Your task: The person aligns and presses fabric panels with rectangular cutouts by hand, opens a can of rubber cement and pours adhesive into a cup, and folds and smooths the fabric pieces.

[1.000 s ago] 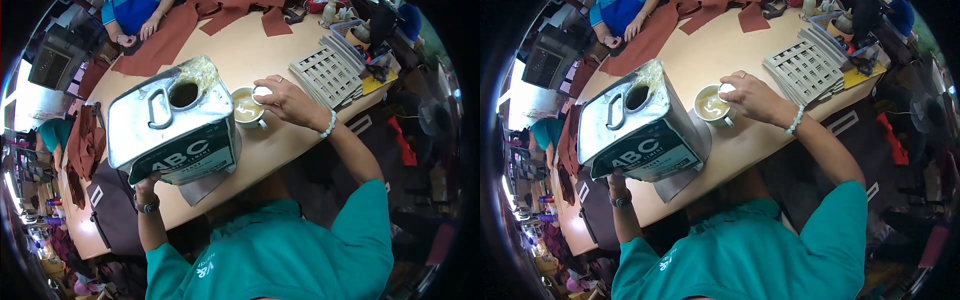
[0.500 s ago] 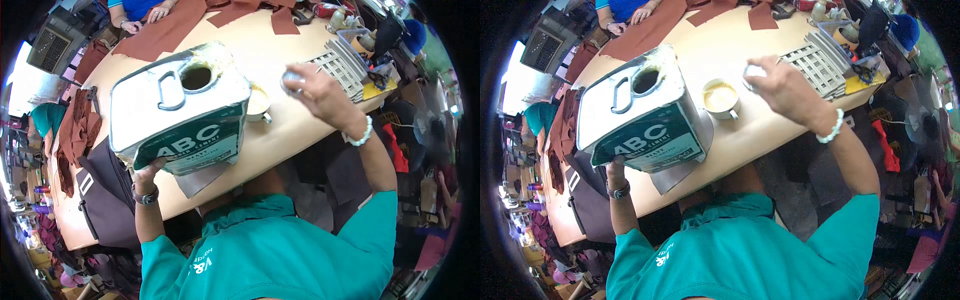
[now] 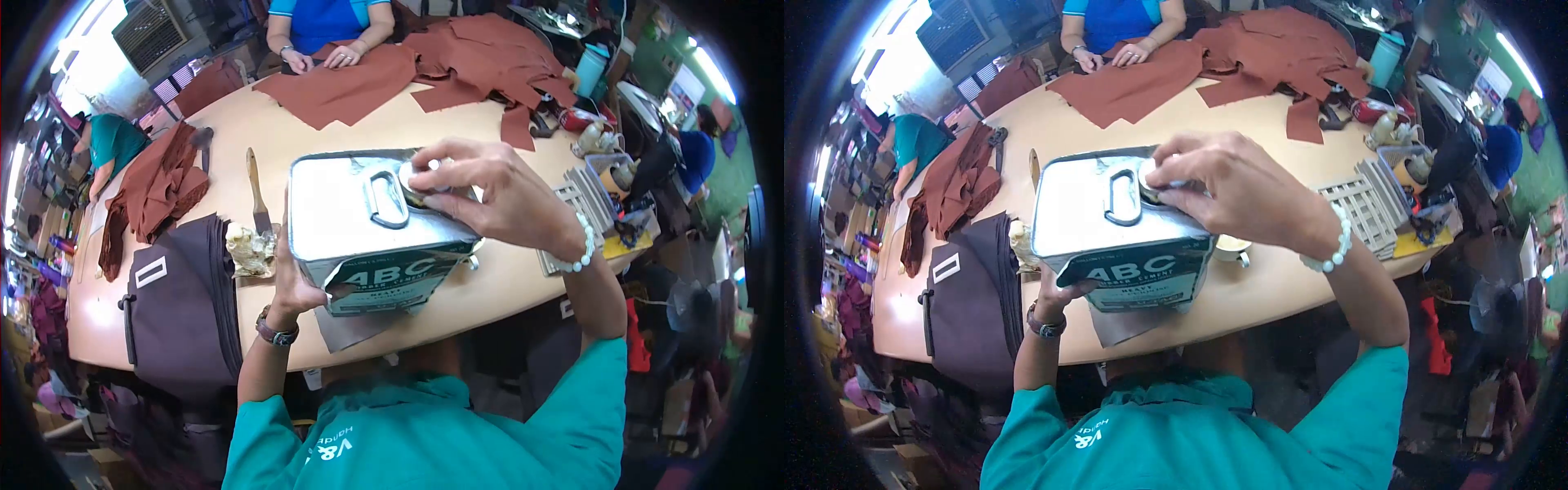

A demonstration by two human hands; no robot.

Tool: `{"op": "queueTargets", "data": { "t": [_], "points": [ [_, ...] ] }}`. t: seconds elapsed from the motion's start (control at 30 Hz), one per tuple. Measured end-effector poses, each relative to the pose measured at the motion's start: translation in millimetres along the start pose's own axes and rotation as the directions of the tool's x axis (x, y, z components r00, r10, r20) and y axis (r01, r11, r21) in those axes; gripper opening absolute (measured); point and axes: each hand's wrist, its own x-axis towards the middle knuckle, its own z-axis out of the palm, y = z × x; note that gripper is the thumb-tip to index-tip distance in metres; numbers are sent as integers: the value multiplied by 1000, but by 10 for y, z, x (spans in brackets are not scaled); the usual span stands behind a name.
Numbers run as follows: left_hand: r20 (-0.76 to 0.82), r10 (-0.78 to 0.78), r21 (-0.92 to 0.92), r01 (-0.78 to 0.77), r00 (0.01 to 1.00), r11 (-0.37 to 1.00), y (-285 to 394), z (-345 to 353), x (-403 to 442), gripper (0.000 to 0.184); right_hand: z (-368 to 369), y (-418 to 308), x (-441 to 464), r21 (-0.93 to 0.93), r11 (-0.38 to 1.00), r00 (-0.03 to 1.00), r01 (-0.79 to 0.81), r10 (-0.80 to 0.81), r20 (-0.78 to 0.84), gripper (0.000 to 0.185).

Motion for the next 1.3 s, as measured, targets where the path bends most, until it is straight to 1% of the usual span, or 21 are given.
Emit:
{"op": "queueTargets", "data": {
  "t": [0.07,0.1,0.2,0.27,0.37,0.47,0.5,0.6,0.63,0.73,0.83,0.93,0.97,1.03,1.07,1.1,1.13,1.2,1.23,1.3],
  "points": [
    [-10,41,-24,-41,999,999,17,12,21,131,45,0,20,24,999,999,23,-22,-34,16],
    [-15,60,-58,-61,998,996,37,35,25,132,60,-8,23,58,998,999,-3,6,-41,17],
    [35,108,-123,-102,994,987,-8,27,48,131,52,-37,46,133,988,995,-72,81,-57,18],
    [50,132,-126,-125,990,984,-63,8,34,131,67,-78,77,223,973,994,-58,78,-80,19],
    [51,133,-95,-128,990,987,-5,31,32,131,132,-160,156,169,985,999,28,-24,-27,19],
    [53,170,-120,-162,984,979,-50,22,35,132,170,-175,196,138,990,999,39,-42,22,25],
    [53,193,-120,-185,980,975,-90,10,34,132,127,-208,201,105,994,999,-31,27,44,25],
    [45,281,-52,-278,959,959,-238,-40,41,133,67,-145,149,21,990,986,-143,140,95,24],
    [44,301,-28,-300,953,954,-253,-48,45,133,52,-162,135,-21,990,987,-137,138,82,22],
    [40,302,-10,-302,952,953,-236,-52,36,134,93,-169,92,40,987,986,-155,152,66,20],
    [28,295,-89,-291,955,952,-231,-35,9,135,122,-178,106,-48,998,997,-33,36,66,19],
    [12,254,-166,-249,967,954,-250,-6,-55,135,122,-265,111,-18,997,993,-79,80,92,20],
    [2,275,-163,-271,961,949,-279,-9,-66,134,133,-290,115,-13,998,995,-64,65,79,22],
    [-18,316,-154,-315,949,936,-336,-15,-87,134,151,-266,91,-3,999,996,-50,50,73,21],
    [-20,334,-112,-334,943,936,-339,-30,-91,133,160,-248,106,-2,999,996,-47,47,70,20],
    [-22,351,-70,-352,936,934,-343,-45,-92,133,174,-243,133,39,996,995,-85,82,63,21],
    [-22,343,-65,-344,939,937,-337,-48,-99,133,175,-251,149,79,988,990,-130,125,58,22],
    [-12,304,-112,-303,953,946,-345,-35,-130,134,165,-262,143,149,961,973,-232,227,49,23],
    [-1,274,-161,-271,962,949,-355,-36,-140,134,163,-238,142,113,979,985,-172,170,33,25],
    [16,236,-221,-227,972,949,-360,-26,-151,135,160,-226,152,131,976,985,-175,174,23,25]
  ]
}}
